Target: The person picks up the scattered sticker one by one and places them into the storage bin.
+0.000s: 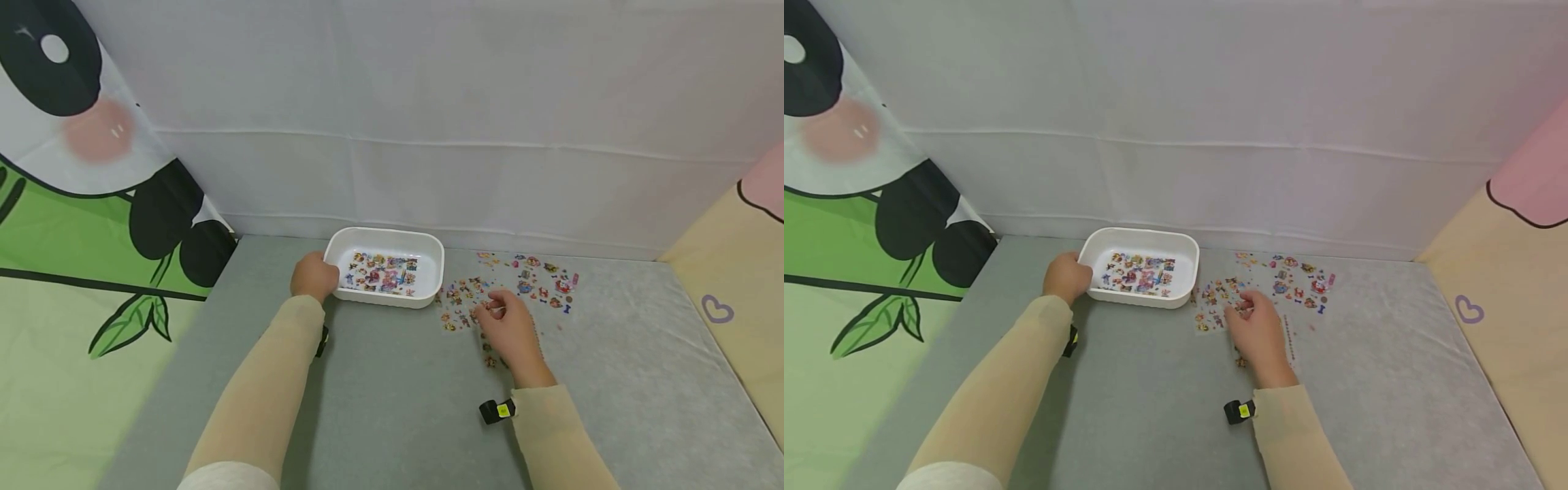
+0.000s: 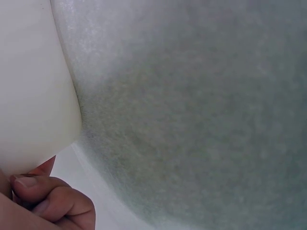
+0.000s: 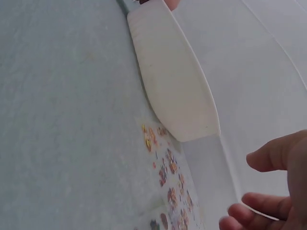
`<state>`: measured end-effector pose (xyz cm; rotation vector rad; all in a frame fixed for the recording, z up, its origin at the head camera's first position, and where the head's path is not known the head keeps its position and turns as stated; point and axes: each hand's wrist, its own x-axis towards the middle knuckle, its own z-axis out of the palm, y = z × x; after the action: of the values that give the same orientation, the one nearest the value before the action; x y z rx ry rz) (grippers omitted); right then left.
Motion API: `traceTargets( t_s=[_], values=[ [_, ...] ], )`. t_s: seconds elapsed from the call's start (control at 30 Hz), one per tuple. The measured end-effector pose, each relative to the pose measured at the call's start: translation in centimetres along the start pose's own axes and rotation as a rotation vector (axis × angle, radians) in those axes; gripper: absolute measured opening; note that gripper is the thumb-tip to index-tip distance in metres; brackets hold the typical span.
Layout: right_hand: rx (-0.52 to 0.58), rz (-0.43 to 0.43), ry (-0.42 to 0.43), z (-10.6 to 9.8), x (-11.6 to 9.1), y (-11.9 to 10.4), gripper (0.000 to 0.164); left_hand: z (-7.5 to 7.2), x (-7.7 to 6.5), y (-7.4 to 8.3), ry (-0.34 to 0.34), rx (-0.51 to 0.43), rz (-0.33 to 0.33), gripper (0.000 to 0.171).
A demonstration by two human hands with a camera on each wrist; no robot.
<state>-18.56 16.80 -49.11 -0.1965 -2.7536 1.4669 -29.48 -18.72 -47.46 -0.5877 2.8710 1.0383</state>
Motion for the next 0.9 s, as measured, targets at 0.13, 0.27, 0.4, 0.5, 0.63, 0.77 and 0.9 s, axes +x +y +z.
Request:
traceTargets(
  t_s=[0.13,0.27,0.4,0.5,0.63,0.77,0.9],
  values=[
    [-0.025,0.026,0.008,-0.2,-0.2,0.4,0.065,0.0,-0.1,0.0,0.0,-0.011,-0.004,0.047],
    [-0.056,0.038,0.021,0.0,-0.3,1.0,0.073,0.0,-0.1,-0.1,0.004,-0.011,-0.007,0.047],
    [-0.103,0.039,0.023,0.4,-0.2,1.5,0.075,0.0,-0.1,-0.1,-0.003,-0.011,-0.01,0.047],
    [-0.132,0.043,0.015,0.7,0.0,1.7,0.078,0.0,-0.1,-0.1,0.002,-0.005,-0.004,0.047],
    [-0.178,0.05,0.005,0.9,0.5,1.6,0.081,-0.1,-0.3,-0.1,0.022,0.003,0.002,0.046],
    [-0.258,0.053,0.002,1.2,0.9,1.7,0.083,-0.2,-0.3,0.0,0.013,-0.006,0.002,0.046],
    [-0.306,0.068,0.002,1.5,1.2,1.7,0.08,-0.2,-0.3,0.1,0.005,-0.013,0.005,0.046]
  ],
)
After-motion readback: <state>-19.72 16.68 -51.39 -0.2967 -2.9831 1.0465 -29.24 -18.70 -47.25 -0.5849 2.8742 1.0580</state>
